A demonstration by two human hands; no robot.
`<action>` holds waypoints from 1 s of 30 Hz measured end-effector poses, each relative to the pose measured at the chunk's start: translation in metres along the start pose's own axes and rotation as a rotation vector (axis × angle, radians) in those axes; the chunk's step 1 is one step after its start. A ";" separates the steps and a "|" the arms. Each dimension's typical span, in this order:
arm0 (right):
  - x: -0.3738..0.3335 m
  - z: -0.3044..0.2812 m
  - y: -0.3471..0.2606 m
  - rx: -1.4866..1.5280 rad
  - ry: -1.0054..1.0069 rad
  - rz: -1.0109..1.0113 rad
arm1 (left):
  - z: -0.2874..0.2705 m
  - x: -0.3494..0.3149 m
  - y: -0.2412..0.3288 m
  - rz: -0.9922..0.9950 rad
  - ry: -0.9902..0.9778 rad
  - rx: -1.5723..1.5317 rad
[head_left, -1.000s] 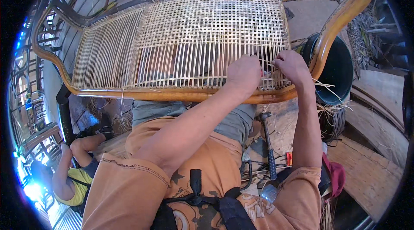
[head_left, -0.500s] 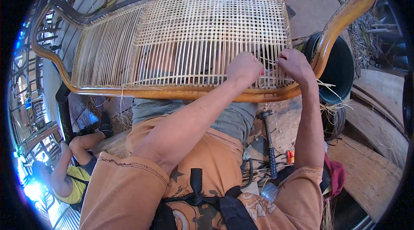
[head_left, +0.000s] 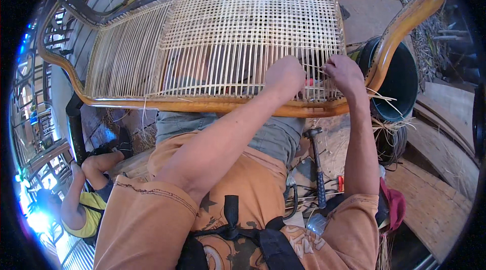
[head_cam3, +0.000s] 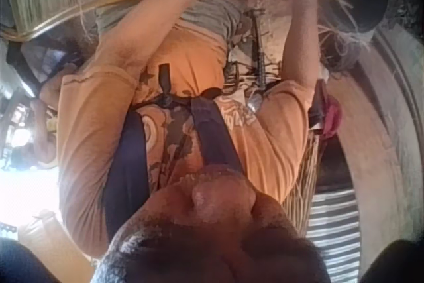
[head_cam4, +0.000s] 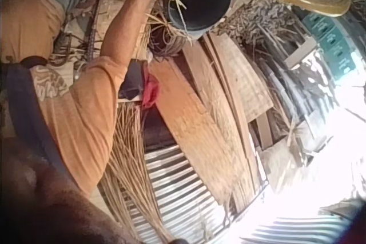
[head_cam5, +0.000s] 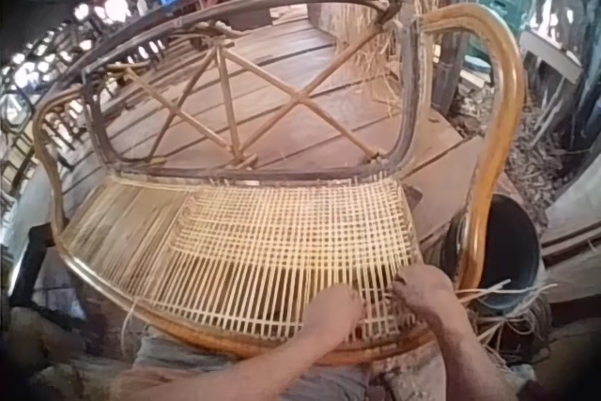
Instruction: Repairing or weaving a rattan bench using bamboo or rattan strips.
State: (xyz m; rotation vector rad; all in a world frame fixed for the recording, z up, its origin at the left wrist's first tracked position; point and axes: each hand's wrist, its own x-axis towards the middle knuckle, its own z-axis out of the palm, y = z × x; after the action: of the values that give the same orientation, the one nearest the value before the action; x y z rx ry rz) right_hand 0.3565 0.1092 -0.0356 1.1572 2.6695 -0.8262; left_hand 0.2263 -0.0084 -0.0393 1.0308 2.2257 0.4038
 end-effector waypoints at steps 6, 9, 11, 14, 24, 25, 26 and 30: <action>0.006 -0.005 0.004 -0.016 -0.127 0.039 | -0.001 -0.007 0.007 -0.130 -0.032 -0.141; 0.010 0.000 0.014 -0.048 -0.092 -0.034 | 0.009 -0.012 0.010 -0.115 0.096 -0.110; 0.011 -0.001 0.004 -0.064 -0.117 0.027 | 0.012 -0.011 0.006 -0.076 0.108 -0.097; 0.010 0.009 -0.011 -0.078 -0.086 0.133 | 0.004 -0.011 -0.002 0.040 0.092 -0.100; 0.007 -0.010 -0.023 0.004 -0.190 0.208 | -0.005 -0.002 -0.005 0.084 -0.052 0.166; 0.007 -0.009 -0.020 0.012 -0.180 0.195 | -0.008 -0.002 -0.003 0.083 -0.050 0.166; 0.006 -0.008 -0.019 0.011 -0.179 0.192 | -0.012 -0.002 -0.002 0.055 -0.080 0.109; 0.006 -0.001 -0.010 0.031 -0.109 0.135 | -0.015 0.010 -0.005 -0.124 -0.146 -0.051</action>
State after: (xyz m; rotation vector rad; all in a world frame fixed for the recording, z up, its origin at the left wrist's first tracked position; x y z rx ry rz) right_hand 0.3453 0.1079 -0.0316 1.2459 2.4695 -0.8828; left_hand 0.2086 -0.0036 -0.0350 0.8621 2.1250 0.3184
